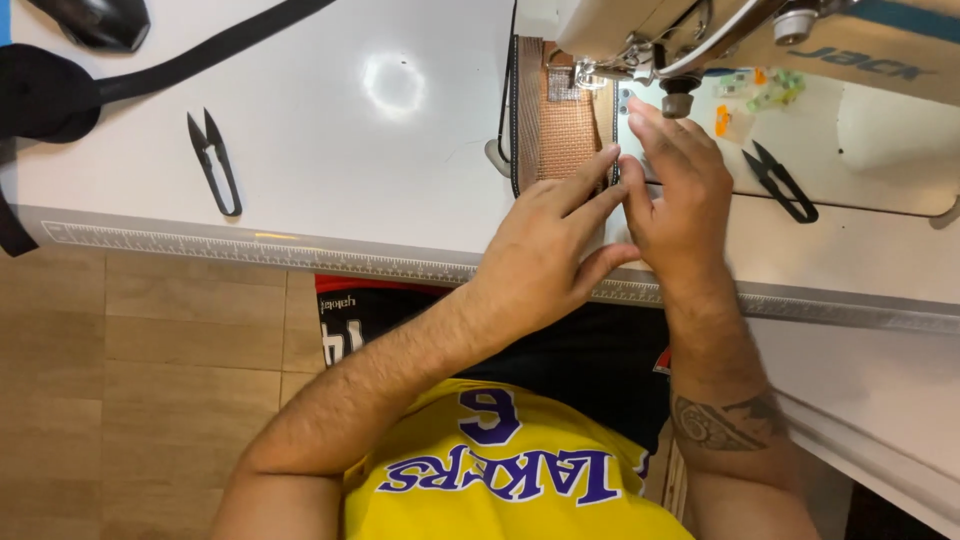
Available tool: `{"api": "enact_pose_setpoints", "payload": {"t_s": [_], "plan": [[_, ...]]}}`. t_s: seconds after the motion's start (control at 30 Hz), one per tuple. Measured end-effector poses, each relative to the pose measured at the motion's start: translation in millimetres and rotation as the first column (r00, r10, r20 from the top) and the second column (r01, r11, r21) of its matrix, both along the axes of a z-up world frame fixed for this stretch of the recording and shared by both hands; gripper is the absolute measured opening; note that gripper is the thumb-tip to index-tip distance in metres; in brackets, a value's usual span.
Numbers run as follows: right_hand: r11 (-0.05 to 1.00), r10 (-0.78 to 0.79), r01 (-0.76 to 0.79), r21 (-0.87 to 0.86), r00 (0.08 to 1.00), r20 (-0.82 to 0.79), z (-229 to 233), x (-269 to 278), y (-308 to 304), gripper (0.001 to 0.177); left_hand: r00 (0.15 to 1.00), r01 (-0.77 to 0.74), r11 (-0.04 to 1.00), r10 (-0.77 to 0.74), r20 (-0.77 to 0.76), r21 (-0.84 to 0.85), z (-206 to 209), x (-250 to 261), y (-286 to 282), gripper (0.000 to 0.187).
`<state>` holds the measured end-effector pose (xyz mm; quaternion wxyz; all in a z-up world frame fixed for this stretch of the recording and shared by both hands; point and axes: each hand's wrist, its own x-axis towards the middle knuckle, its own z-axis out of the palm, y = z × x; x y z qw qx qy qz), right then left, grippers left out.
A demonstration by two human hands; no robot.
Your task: Sewing leather panels on an industrial machine and assembling bag components using clips.
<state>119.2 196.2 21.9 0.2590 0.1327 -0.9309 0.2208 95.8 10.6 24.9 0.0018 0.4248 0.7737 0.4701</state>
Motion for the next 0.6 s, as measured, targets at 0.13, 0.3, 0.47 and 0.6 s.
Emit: {"api": "enact_pose_setpoints", "payload": {"t_s": [0.13, 0.3, 0.47, 0.6], "plan": [[0.999, -0.030, 0.029, 0.043, 0.999, 0.027, 7, -2, -4, 0.029, 0.980, -0.099, 0.994, 0.106, -0.169, 0.049, 3, -8, -16, 0.034], [0.946, -0.081, 0.022, 0.324, 0.982, 0.168, 6, -4, -8, 0.040, 0.931, -0.236, 0.947, 0.156, -0.330, -0.218, -17, -11, -28, 0.054], [0.945, -0.049, 0.023, 0.326, 0.996, 0.074, -11, -6, -1, 0.037, 0.933, -0.207, 0.959, 0.135, -0.332, -0.191, -32, -9, -24, 0.064], [0.959, -0.005, -0.004, 0.285, 0.999, 0.033, -15, -5, 4, 0.041, 0.920, -0.225, 0.965, 0.164, -0.357, -0.137, -33, -8, -23, 0.057]]}}
